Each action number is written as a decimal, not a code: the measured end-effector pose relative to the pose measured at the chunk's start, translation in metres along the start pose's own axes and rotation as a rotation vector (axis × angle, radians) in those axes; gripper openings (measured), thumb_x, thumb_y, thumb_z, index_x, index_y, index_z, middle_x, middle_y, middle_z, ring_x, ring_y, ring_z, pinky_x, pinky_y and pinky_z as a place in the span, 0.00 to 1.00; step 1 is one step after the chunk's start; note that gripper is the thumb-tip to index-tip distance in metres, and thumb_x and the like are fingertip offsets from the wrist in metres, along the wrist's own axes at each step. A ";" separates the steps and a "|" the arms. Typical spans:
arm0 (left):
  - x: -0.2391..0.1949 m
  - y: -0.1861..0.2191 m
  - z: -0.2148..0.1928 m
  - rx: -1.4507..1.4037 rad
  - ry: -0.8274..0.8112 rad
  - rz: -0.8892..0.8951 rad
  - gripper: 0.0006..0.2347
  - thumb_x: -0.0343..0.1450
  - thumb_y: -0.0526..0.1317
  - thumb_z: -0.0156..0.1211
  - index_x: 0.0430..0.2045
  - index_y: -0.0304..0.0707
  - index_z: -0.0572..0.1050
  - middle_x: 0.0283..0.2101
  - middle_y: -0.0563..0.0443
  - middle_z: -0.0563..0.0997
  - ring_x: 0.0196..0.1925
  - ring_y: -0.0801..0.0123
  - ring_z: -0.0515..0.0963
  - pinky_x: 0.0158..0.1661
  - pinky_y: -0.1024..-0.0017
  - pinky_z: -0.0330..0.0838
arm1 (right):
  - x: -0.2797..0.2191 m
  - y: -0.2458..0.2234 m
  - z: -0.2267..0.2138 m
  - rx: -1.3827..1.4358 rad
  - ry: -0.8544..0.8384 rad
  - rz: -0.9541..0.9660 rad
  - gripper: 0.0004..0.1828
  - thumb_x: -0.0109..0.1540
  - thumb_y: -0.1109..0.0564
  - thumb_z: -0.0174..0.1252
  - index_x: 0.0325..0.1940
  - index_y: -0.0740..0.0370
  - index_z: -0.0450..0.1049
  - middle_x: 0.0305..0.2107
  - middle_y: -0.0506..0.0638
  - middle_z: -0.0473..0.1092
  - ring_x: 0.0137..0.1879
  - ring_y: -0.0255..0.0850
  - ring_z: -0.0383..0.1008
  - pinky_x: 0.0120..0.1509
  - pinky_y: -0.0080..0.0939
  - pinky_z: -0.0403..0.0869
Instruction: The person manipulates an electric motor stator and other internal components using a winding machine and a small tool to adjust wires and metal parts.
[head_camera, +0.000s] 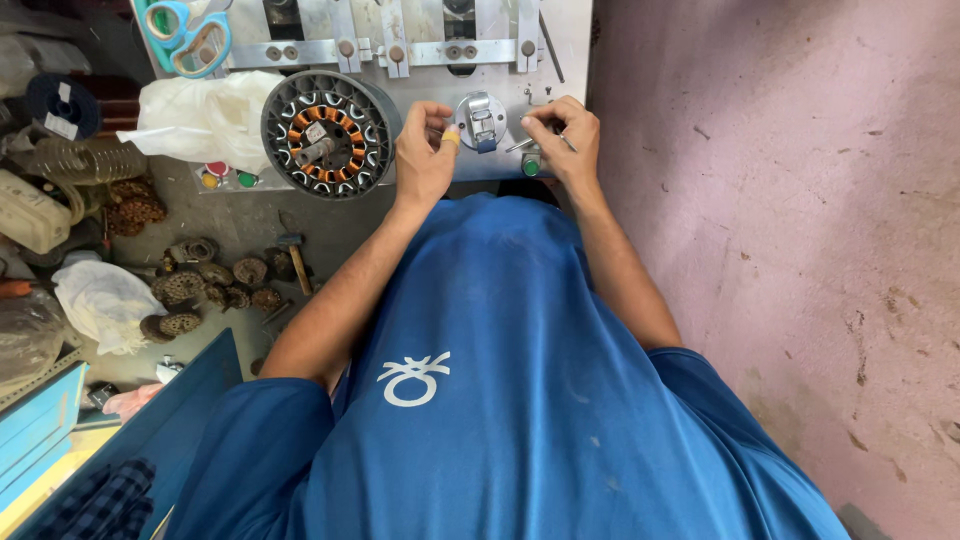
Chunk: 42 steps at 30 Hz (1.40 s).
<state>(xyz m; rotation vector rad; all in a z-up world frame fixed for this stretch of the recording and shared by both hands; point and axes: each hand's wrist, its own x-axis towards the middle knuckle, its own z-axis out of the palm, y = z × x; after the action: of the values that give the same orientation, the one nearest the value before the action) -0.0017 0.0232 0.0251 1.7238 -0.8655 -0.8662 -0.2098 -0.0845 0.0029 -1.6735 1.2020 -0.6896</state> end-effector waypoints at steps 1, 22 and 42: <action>-0.002 0.002 -0.001 -0.007 -0.005 -0.006 0.08 0.71 0.31 0.62 0.42 0.33 0.73 0.33 0.50 0.80 0.31 0.74 0.80 0.31 0.75 0.75 | 0.000 -0.006 0.001 -0.007 -0.013 0.001 0.06 0.58 0.60 0.71 0.37 0.64 0.83 0.28 0.50 0.73 0.33 0.36 0.72 0.38 0.36 0.71; -0.002 0.001 -0.007 0.049 -0.098 -0.035 0.11 0.68 0.30 0.64 0.42 0.34 0.72 0.33 0.49 0.80 0.30 0.70 0.81 0.31 0.71 0.76 | 0.021 0.040 -0.016 -0.191 0.160 -0.033 0.08 0.56 0.63 0.70 0.35 0.67 0.78 0.31 0.52 0.75 0.35 0.38 0.77 0.41 0.39 0.75; -0.018 0.064 -0.016 -0.113 -0.270 -0.016 0.11 0.71 0.35 0.66 0.46 0.32 0.79 0.34 0.50 0.85 0.34 0.76 0.83 0.35 0.77 0.78 | -0.012 -0.102 -0.026 -0.110 -0.255 -0.183 0.06 0.59 0.66 0.67 0.40 0.66 0.78 0.32 0.52 0.74 0.37 0.45 0.75 0.42 0.40 0.71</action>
<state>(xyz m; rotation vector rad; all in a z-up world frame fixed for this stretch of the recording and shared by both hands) -0.0066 0.0289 0.0932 1.5389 -0.9609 -1.1557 -0.1950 -0.0736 0.1079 -1.9159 0.9282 -0.5079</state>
